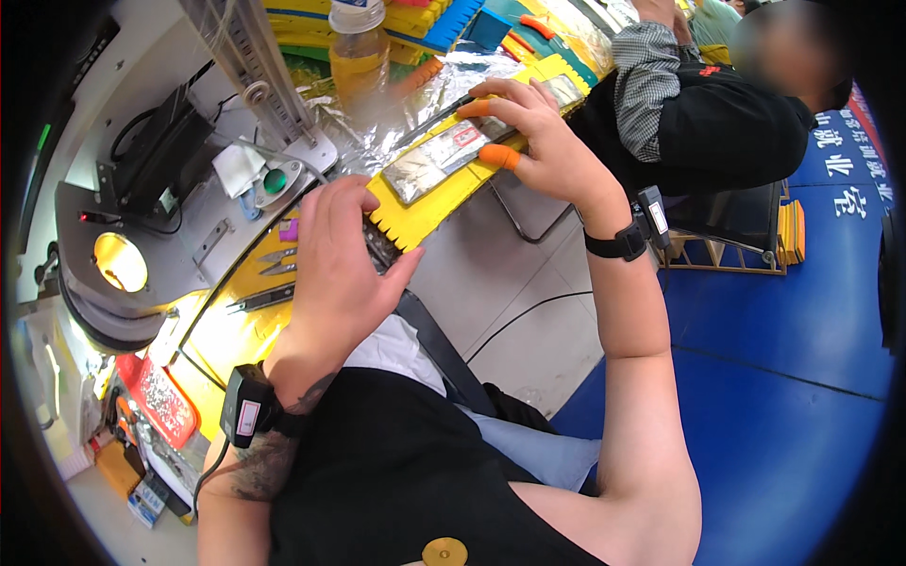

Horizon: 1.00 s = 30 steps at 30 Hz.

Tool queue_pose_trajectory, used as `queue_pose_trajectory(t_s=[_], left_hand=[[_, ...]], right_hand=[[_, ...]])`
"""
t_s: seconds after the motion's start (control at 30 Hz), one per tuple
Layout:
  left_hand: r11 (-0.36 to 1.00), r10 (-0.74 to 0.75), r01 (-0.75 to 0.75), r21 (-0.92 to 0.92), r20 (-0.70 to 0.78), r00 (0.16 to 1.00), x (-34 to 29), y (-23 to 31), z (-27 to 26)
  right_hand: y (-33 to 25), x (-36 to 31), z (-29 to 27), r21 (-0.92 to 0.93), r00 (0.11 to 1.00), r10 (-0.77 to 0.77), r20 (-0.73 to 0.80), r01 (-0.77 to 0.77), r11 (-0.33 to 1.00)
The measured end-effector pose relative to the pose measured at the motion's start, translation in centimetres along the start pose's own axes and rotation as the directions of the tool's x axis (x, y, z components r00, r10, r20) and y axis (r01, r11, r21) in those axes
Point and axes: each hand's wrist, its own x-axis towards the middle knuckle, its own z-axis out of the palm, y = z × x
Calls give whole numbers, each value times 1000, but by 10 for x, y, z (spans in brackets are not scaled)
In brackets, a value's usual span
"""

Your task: Assemble fine electronic or mechanical components using adhesive and precision manual tools at a factory workstation.

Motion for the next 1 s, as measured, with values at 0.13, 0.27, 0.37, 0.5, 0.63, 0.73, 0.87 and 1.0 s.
queue_pose_trajectory(t_s=[0.13,0.27,0.37,0.5,0.63,0.73,0.87,1.0], left_hand=[[1000,17,-17,-24,7,1000,0,-3,1],[999,15,-14,-38,19,1000,-3,-6,-1],[1000,-14,14,-1,21,1000,-10,-7,-5],[996,62,-66,61,73,995,-14,3,-12],[995,55,-45,-83,121,991,-31,29,-85],[988,15,25,-154,254,967,-63,31,-154],[984,-47,27,-177,-108,993,-119,6,-206],[958,-278,205,-202,-465,840,-173,-23,-238]], right_hand=[[3,0,-2,-25,997,20,75,-18,1000],[-6,0,6,-41,998,-42,51,44,998],[-17,10,14,-31,995,-69,69,71,997],[-35,-7,-6,-7,995,62,79,-61,998],[-92,-1,2,279,958,11,-287,73,958],[-177,-2,43,731,927,129,-353,187,656],[-285,18,83,915,993,-48,-107,118,386],[-350,48,124,963,982,-125,143,-109,248]])
